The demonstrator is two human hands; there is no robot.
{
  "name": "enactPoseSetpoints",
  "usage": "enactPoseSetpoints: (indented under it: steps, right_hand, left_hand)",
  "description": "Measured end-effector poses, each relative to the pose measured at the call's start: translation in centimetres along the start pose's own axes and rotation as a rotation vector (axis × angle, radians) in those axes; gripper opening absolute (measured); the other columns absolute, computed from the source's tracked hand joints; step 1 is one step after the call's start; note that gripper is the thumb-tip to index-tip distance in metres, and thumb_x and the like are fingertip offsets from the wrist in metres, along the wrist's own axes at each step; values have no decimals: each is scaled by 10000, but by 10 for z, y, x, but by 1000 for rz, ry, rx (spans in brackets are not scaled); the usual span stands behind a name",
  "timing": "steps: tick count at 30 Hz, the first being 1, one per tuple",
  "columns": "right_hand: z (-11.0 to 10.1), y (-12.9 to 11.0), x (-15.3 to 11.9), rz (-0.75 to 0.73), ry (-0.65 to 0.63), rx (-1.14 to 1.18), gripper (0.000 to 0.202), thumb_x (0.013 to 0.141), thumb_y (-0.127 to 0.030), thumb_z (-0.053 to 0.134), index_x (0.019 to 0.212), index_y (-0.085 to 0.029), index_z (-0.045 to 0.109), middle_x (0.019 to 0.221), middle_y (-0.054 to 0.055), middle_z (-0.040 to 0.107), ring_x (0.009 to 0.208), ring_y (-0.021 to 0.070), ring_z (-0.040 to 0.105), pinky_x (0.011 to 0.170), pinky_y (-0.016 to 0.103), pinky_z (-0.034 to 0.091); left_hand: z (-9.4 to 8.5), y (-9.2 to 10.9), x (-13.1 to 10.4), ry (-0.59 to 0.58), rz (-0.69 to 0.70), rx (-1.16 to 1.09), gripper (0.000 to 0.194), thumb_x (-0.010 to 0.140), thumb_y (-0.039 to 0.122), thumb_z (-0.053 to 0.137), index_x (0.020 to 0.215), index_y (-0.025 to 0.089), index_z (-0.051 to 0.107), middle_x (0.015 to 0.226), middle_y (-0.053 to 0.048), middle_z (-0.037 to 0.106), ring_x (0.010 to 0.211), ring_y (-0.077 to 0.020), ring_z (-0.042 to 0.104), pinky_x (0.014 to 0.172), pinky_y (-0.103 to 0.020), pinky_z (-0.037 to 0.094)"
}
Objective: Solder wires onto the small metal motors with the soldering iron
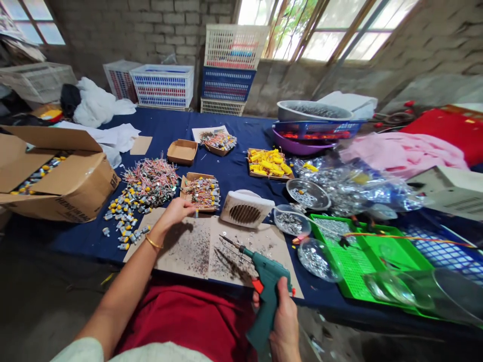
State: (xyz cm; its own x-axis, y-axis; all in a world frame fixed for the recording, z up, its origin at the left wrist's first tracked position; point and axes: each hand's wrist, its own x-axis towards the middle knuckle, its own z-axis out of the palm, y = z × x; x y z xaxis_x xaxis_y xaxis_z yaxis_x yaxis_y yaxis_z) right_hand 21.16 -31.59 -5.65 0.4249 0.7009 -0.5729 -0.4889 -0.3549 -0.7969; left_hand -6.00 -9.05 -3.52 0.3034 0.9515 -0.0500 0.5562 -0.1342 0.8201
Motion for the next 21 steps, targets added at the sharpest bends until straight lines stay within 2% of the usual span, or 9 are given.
enactPoseSetpoints:
  steps: [3, 7, 12, 14, 16, 17, 19, 21]
  right_hand:
    - [-5, 0, 5, -18, -5, -11, 617, 633, -726, 673, 714, -115, 661, 526, 59, 659, 440, 184, 614, 390, 252, 468]
    - [-11, -1, 6, -11, 32, -25, 675, 616, -746, 664, 761, -87, 675, 524, 70, 660, 414, 182, 599, 380, 258, 455]
    - [-16, -6, 6, 6, 85, -29, 722, 585, -746, 678, 836, -69, 681, 530, 79, 669, 404, 189, 596, 376, 265, 451]
    - [-15, -9, 8, 25, 84, -27, 709, 579, -733, 693, 844, -76, 680, 561, 82, 685, 399, 181, 590, 367, 259, 444]
    - [-16, -11, 11, 31, 96, -21, 681, 564, -713, 715, 838, -90, 678, 597, 84, 702, 411, 182, 598, 374, 263, 454]
    - [-16, -13, 13, 42, 111, -29, 673, 556, -710, 720, 828, -96, 677, 594, 86, 701, 416, 190, 603, 376, 270, 460]
    - [-18, -15, 18, 82, 147, -61, 673, 552, -718, 710, 809, -98, 674, 550, 91, 684, 417, 215, 608, 377, 295, 468]
    - [-19, -16, 23, 109, 158, -75, 676, 562, -720, 696, 818, -95, 673, 552, 100, 685, 426, 234, 616, 392, 321, 479]
  left_hand:
    - [-12, 3, 38, 108, -24, -63, 301, 751, 346, 593, 818, 106, 762, 629, -16, 654, 573, -120, 502, 578, -230, 347]
    - [-8, -7, 72, 128, -135, 180, 233, 777, 288, 605, 742, 111, 752, 621, -37, 656, 590, -148, 549, 594, -245, 355]
    - [3, -10, 76, 106, -140, 405, 217, 817, 267, 597, 738, 125, 742, 740, -100, 701, 719, -201, 632, 658, -256, 394]
    - [1, -7, 72, 83, -127, 430, 217, 820, 272, 599, 735, 128, 737, 764, -112, 706, 756, -209, 639, 686, -255, 409]
    - [-10, -9, 68, 92, -70, 412, 216, 828, 302, 590, 789, 153, 742, 818, -102, 717, 797, -205, 638, 722, -253, 423]
    - [-19, -12, 66, 137, -40, 392, 220, 836, 318, 579, 841, 171, 743, 863, -92, 722, 827, -201, 636, 750, -254, 428]
    - [-43, -23, 64, 329, -51, 367, 248, 863, 326, 539, 948, 193, 730, 971, -86, 718, 902, -200, 626, 820, -270, 427]
    - [-69, -38, 66, 590, -236, 415, 257, 876, 272, 500, 966, 174, 720, 1045, -119, 698, 989, -234, 601, 896, -331, 404]
